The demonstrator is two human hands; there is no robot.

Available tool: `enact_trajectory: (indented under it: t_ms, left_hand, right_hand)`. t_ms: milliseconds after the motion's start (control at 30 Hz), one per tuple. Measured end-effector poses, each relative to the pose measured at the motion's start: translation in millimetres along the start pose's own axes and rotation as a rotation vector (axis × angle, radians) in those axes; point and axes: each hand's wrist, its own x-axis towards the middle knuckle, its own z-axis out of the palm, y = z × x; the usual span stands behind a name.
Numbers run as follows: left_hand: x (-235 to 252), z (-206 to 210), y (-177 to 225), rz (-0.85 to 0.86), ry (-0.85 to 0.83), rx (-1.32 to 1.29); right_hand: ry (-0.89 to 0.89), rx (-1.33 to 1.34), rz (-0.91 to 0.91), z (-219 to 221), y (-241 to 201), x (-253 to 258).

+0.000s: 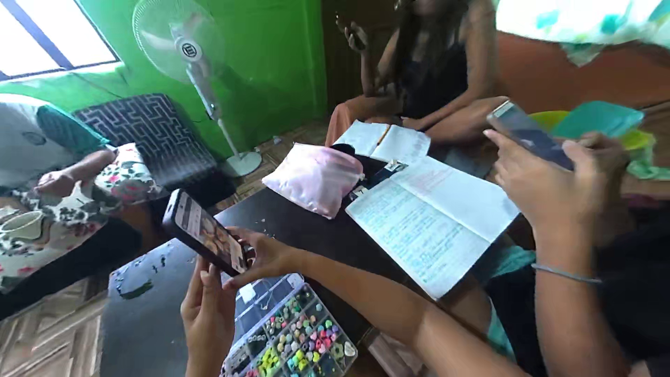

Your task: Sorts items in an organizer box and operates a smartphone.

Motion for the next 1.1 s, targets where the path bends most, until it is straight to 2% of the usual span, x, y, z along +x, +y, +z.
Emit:
enact_trajectory:
  t_ms: [100, 233, 567, 733, 1100]
  left_hand:
    - [0.7, -4.8, -3.8, 0.04, -0.048, 0.119]
    - [4.2, -15.3, -16.9, 0.215, -0.062, 0.479]
    - [11.5, -50.0, -21.6, 0.273, 0.017, 0.756]
    - [13.5, -51.1, -17.8, 0.226, 0.056, 0.756]
    - [13.5, -54.8, -20.2, 0.197, 0.05, 0.75]
  right_hand:
    - [-0.055, 0.113, -0.021, -18.6, -6.0, 0.9]
    - [-0.158, 0.241, -0.095, -39.7, -3.0, 2.9]
    - [-0.306, 0.411, -0.15, -48.0, 3.8, 0.3]
    - [-0.347, 0.452, -0.203, -50.4, 5.0, -0.1]
    - [-0.326, 0.468, -0.158, -51.7, 4.1, -2.4]
